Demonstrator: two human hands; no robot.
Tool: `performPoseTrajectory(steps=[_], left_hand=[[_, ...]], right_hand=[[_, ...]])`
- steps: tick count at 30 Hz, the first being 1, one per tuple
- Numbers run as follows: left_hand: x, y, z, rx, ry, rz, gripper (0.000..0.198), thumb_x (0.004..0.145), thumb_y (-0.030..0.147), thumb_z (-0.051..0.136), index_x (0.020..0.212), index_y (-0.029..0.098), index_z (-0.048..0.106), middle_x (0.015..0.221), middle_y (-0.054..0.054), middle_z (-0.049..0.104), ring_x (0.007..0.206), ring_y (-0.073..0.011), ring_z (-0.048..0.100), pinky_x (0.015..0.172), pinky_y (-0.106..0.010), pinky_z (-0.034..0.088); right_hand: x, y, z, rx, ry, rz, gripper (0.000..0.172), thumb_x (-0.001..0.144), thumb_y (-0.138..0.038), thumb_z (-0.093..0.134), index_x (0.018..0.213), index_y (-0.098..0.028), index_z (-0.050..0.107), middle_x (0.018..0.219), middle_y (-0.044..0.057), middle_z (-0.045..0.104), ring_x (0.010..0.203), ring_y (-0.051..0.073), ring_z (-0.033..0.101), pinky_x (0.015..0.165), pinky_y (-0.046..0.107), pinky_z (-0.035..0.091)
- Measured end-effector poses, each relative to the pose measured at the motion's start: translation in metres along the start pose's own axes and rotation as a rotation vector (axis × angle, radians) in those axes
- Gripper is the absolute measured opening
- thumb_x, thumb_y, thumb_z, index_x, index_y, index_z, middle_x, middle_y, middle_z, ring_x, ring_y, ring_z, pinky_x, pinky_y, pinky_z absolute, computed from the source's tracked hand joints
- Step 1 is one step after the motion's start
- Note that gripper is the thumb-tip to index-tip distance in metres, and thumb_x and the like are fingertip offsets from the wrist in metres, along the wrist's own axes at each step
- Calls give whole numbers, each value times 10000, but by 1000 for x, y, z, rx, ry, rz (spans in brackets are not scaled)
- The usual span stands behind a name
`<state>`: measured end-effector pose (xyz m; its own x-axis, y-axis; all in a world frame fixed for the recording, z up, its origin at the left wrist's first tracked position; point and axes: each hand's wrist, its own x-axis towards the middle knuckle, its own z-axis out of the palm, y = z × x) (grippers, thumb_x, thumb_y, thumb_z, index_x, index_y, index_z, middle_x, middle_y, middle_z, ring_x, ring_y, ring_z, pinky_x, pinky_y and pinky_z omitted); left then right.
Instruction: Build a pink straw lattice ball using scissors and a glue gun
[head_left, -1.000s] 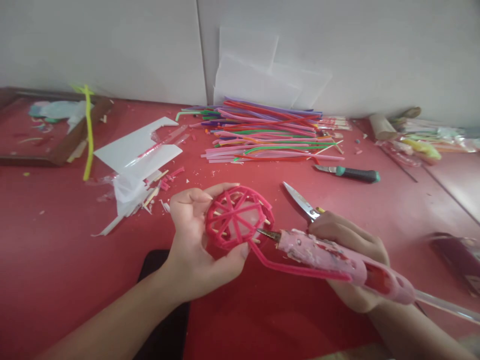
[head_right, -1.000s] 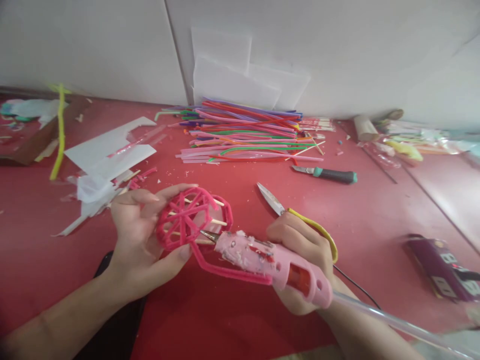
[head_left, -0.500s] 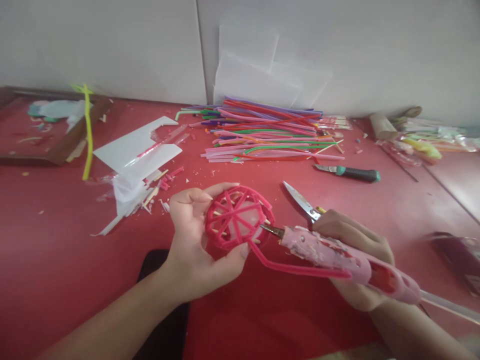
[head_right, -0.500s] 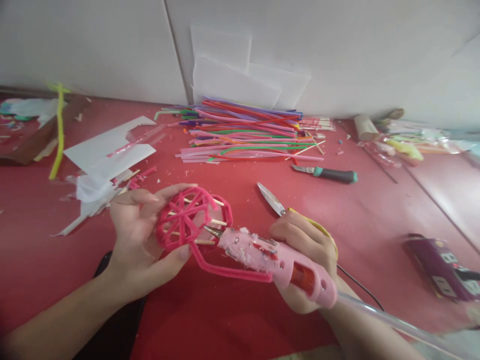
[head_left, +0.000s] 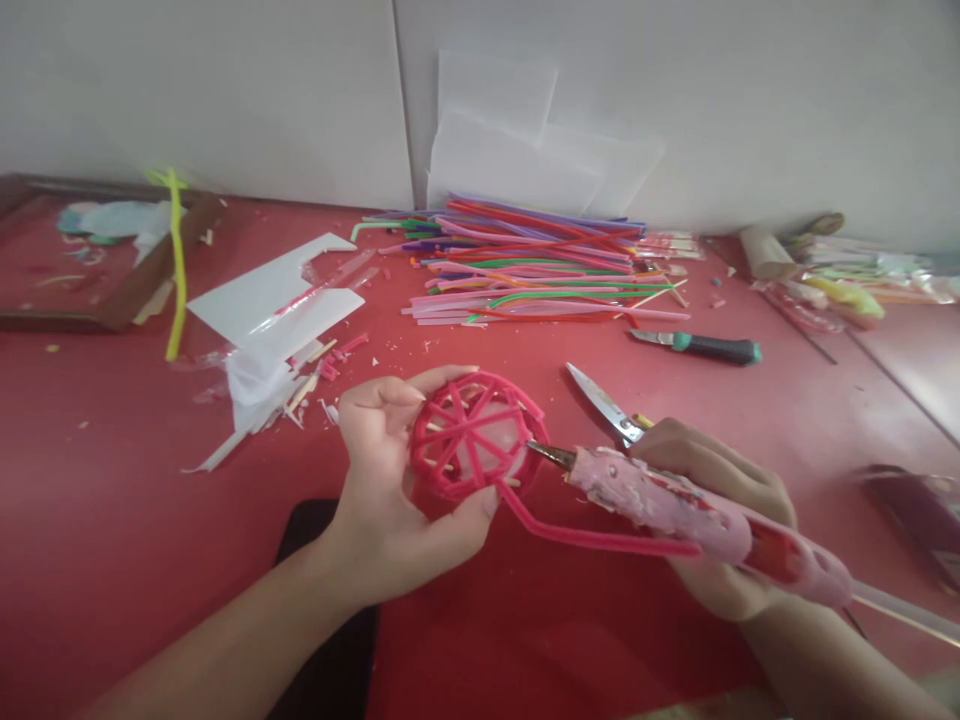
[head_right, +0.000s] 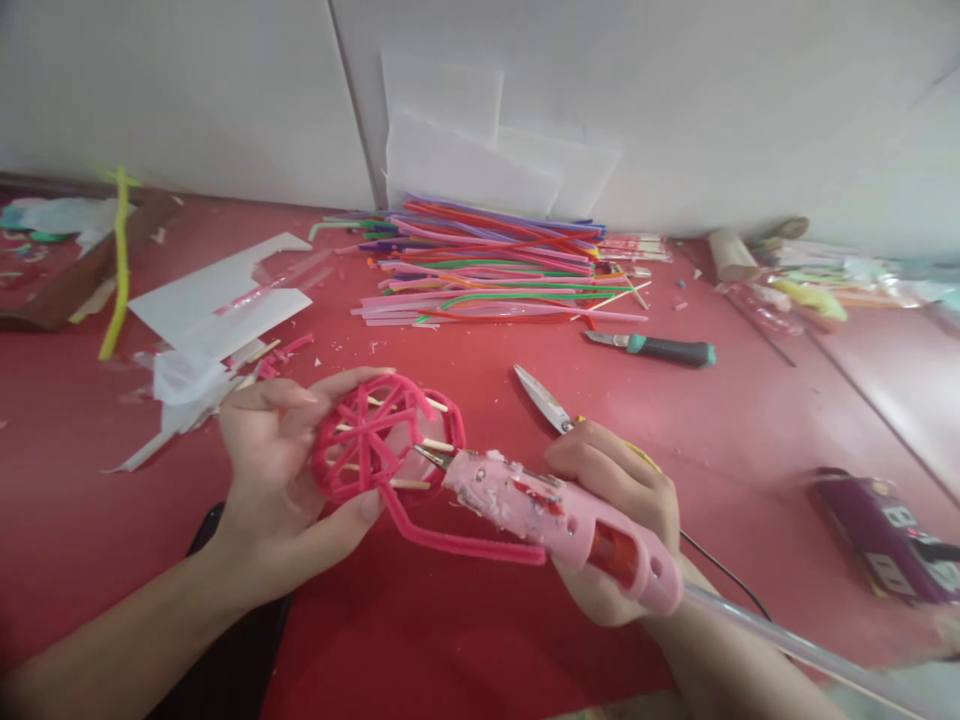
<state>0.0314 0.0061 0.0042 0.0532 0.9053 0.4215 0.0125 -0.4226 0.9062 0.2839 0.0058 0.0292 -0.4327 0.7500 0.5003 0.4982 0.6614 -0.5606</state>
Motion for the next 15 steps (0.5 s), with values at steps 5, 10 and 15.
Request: performPoseTrajectory(steps=[5, 10, 15], left_hand=[[-1, -1, 1, -13, 15, -18, 620, 651, 54, 691, 1094, 298, 332, 1310, -89, 529, 1114, -262, 655, 833, -420, 637], [-2, -2, 1, -17, 21, -6, 626, 647, 56, 695, 1092, 303, 331, 1319, -89, 526, 1134, -271, 650, 842, -435, 627], [-2, -2, -1, -28, 7, -8, 624, 652, 49, 694, 1093, 300, 331, 1328, -92, 521, 1158, -262, 633, 855, -428, 621]], right_hand=[[-1, 0, 0, 2, -24, 9, 104, 804, -226, 529, 902, -224, 567, 744, 49, 560, 582, 180, 525, 477, 333, 421], [1, 1, -1, 7, -5, -16, 95, 811, -227, 528, 886, -222, 586, 753, 44, 566, 590, 175, 549, 485, 329, 442], [-5, 6, -5, -20, -2, 35, 155, 834, -259, 528, 946, -223, 629, 818, 61, 625, 672, 195, 610, 536, 342, 500]])
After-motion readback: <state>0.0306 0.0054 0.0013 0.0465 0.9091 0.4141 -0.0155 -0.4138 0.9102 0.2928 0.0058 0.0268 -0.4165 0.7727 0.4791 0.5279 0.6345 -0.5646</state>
